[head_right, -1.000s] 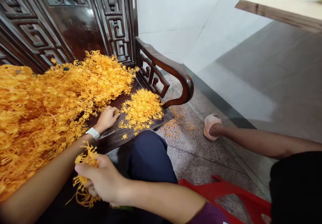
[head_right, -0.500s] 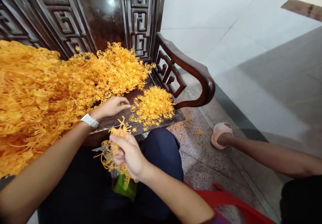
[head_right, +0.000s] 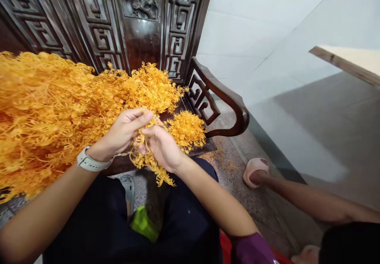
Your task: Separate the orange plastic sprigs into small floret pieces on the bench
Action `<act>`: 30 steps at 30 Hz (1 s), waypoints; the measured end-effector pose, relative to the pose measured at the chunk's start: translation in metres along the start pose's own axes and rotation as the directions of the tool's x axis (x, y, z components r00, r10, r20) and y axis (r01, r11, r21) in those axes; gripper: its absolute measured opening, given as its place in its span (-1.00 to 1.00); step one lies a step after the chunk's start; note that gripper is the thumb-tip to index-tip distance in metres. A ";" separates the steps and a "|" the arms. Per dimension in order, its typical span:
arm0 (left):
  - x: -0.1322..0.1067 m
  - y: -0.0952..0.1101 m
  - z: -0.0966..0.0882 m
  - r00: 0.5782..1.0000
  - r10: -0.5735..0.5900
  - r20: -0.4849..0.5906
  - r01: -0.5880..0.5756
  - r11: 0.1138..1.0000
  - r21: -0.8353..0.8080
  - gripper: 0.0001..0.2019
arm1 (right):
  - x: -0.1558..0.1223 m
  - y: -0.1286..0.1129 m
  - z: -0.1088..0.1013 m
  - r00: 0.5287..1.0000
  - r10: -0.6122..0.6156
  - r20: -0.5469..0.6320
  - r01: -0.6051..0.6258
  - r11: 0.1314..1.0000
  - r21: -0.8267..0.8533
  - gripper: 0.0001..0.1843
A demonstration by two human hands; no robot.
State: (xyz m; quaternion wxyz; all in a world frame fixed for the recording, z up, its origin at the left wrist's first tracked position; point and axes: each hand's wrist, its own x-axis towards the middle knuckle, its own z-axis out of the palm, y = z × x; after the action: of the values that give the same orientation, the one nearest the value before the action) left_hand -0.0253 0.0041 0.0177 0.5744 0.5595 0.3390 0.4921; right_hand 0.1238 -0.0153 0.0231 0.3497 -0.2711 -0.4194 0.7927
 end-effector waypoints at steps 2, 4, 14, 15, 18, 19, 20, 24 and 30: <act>-0.002 0.005 -0.003 0.982 0.139 -0.132 -0.136 0.990 0.031 -0.57 | 0.009 -0.009 0.002 0.991 -0.130 0.001 0.126 0.959 -0.254 -0.66; -0.004 0.008 -0.007 0.934 0.276 -0.226 -0.263 0.961 0.086 -0.57 | 0.015 -0.015 0.002 0.954 -0.298 0.027 0.266 0.803 -0.534 -0.49; -0.013 0.012 -0.010 0.898 0.360 -0.253 -0.258 0.897 0.358 -0.47 | 0.025 0.000 -0.012 0.753 -0.658 -0.016 0.510 0.599 -0.618 -0.86; -0.014 0.010 -0.010 0.906 0.348 -0.242 -0.242 0.893 0.378 -0.48 | 0.026 -0.001 -0.012 0.757 -0.653 -0.019 0.516 0.616 -0.596 -0.91; -0.014 0.008 -0.010 0.913 0.333 -0.235 -0.201 0.870 0.451 -0.52 | 0.028 -0.006 -0.013 0.756 -0.655 -0.019 0.547 0.646 -0.533 -0.94; -0.014 0.007 -0.009 0.906 0.339 -0.254 -0.194 0.865 0.464 -0.52 | 0.029 -0.007 -0.014 0.763 -0.646 -0.023 0.545 0.662 -0.515 -0.93; -0.014 0.007 -0.008 0.894 0.350 -0.280 -0.193 0.863 0.466 -0.52 | 0.030 -0.008 -0.014 0.780 -0.625 -0.030 0.531 0.688 -0.495 -0.92; -0.012 0.009 -0.001 0.858 0.385 -0.339 -0.222 0.874 0.433 -0.47 | 0.034 -0.007 -0.018 0.886 -0.462 -0.027 0.425 0.837 -0.344 -0.81; -0.008 0.009 -0.007 0.898 0.289 -0.332 -0.193 0.936 0.293 -0.48 | 0.035 -0.003 -0.014 0.952 -0.304 0.026 0.305 0.950 -0.057 -0.72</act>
State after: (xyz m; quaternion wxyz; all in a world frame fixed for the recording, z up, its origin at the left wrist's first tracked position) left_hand -0.0356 -0.0022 0.0242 0.3581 0.5632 0.4285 0.6091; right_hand 0.1138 0.0195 0.0138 0.4560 -0.2070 -0.4830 0.7183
